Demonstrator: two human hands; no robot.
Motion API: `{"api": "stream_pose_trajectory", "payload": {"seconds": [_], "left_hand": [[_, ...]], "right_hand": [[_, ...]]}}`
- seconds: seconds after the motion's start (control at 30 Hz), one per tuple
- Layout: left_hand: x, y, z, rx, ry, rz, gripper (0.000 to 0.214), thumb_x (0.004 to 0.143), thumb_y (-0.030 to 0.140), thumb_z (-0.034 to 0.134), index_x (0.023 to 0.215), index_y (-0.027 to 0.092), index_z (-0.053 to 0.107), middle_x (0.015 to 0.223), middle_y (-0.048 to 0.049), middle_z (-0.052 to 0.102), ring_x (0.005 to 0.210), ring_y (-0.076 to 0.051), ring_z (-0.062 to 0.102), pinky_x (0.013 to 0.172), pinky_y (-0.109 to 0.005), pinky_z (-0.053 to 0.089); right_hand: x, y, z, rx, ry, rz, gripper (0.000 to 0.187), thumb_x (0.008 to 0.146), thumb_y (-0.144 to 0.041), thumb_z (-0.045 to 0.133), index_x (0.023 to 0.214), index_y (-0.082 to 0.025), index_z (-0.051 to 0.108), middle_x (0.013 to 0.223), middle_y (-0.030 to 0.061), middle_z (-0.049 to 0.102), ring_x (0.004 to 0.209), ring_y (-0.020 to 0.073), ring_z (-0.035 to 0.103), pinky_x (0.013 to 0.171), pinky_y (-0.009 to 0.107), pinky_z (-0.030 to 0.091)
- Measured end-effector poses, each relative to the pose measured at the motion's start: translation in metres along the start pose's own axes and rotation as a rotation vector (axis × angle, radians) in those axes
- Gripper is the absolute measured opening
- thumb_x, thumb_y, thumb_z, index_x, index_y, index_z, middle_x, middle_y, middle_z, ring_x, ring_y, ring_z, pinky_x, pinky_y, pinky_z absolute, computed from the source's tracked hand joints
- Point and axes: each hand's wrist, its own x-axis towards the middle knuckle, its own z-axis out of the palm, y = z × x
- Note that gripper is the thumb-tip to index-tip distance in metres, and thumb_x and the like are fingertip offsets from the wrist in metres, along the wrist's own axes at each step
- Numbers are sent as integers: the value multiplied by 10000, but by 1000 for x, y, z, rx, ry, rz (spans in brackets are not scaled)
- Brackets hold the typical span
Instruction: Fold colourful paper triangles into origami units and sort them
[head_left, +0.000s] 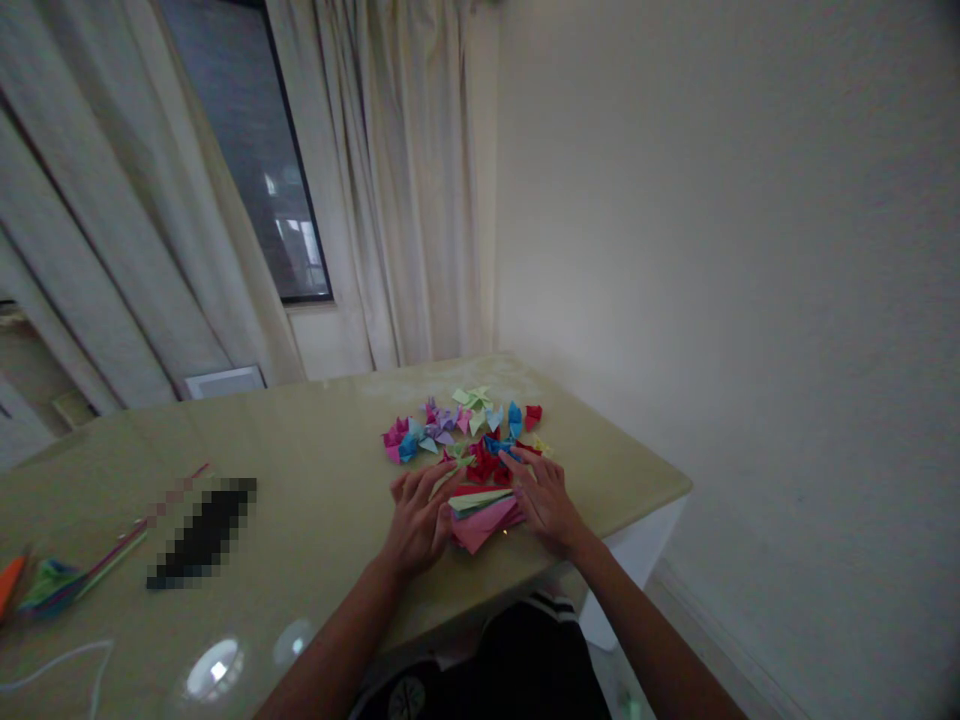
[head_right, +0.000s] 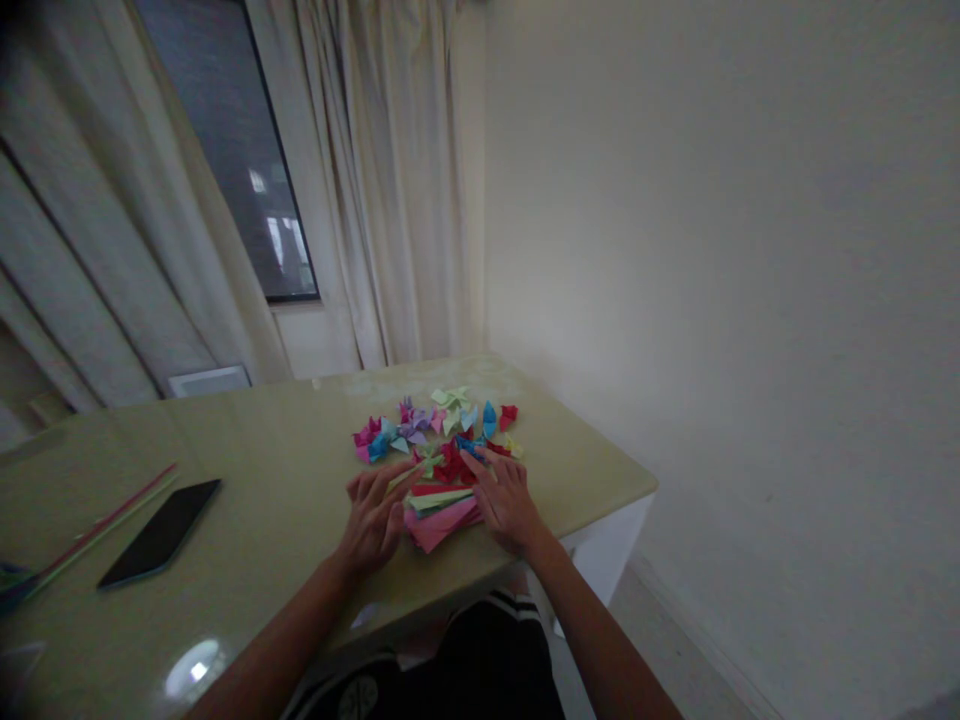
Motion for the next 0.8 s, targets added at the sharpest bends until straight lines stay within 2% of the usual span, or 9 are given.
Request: {"api": "stream_pose_trajectory", "payload": {"seconds": [0.17,0.3,0.37,0.43,0.53,0.6,0.67,0.73,0.8], "left_hand": [[4,10,-1,19,21,84,586,988,163,464,1562,272,504,1414,-94,696,1249,-262,603,1076,-441,337],[8,21,-6,10,15,204,567,981,159,495,1538,264,517,1392,-91,722,1272,-240,638,1125,-416,330],[11,31,-10,-11,-48,296,565,983,188,501,1540,284,510,1403,-80,719,1312,-233,635,1155,-404,333],[12,47,-13,-51,-126,408,544,1006,266,494,1550,279,499,1415,-79,712,1355,-234,617,1168,-396,356],[6,73,-9,-140,-204,486,530,1034,453,475,1489,196,560,1370,-118,734,1307,-262,650,1125,-402,444],[-5,88,-1,-163,-220,464,484,1018,504,523,1379,206,642,1259,-121,782,1130,-257,728,1038,-393,522],[-20,97,5,-137,-244,472,356,993,438,615,1304,281,686,1159,-80,811,982,-230,761,965,-375,569],[-34,103,6,-104,-276,504,332,959,361,686,1289,388,700,1126,-20,822,968,-227,769,951,-386,594],[-44,109,3,-92,-296,510,390,929,375,724,1305,475,693,1141,26,821,1023,-242,768,963,-419,612]], "right_hand": [[-6,2,-6,-70,11,-145,360,1086,-307,517,1411,-308,671,1501,104,592,1254,297,548,1022,470,404],[-8,-4,-16,-42,116,-203,305,1094,-340,516,1264,-262,756,1371,131,692,1170,279,625,953,462,478],[-8,-17,-13,-16,174,-226,310,1093,-343,515,1190,-223,784,1221,147,760,1080,258,680,907,437,535],[-10,-37,-2,14,193,-217,407,1104,-361,464,979,-206,819,976,124,803,897,218,718,840,388,592],[-24,-69,16,13,181,-105,523,1102,-323,436,692,-266,756,637,60,730,550,181,640,605,316,598],[-40,-86,22,-11,179,-5,403,1066,-225,500,786,-267,787,569,52,700,427,186,587,436,303,526],[-57,-101,21,1,192,78,281,1029,-159,551,938,-280,787,561,57,698,392,207,586,409,340,530],[-69,-117,18,79,208,148,213,1015,-180,595,1034,-291,776,560,61,689,441,245,634,560,427,635],[-73,-137,16,228,201,177,175,1002,-246,647,1090,-318,780,610,71,707,588,304,720,712,513,668]]}}
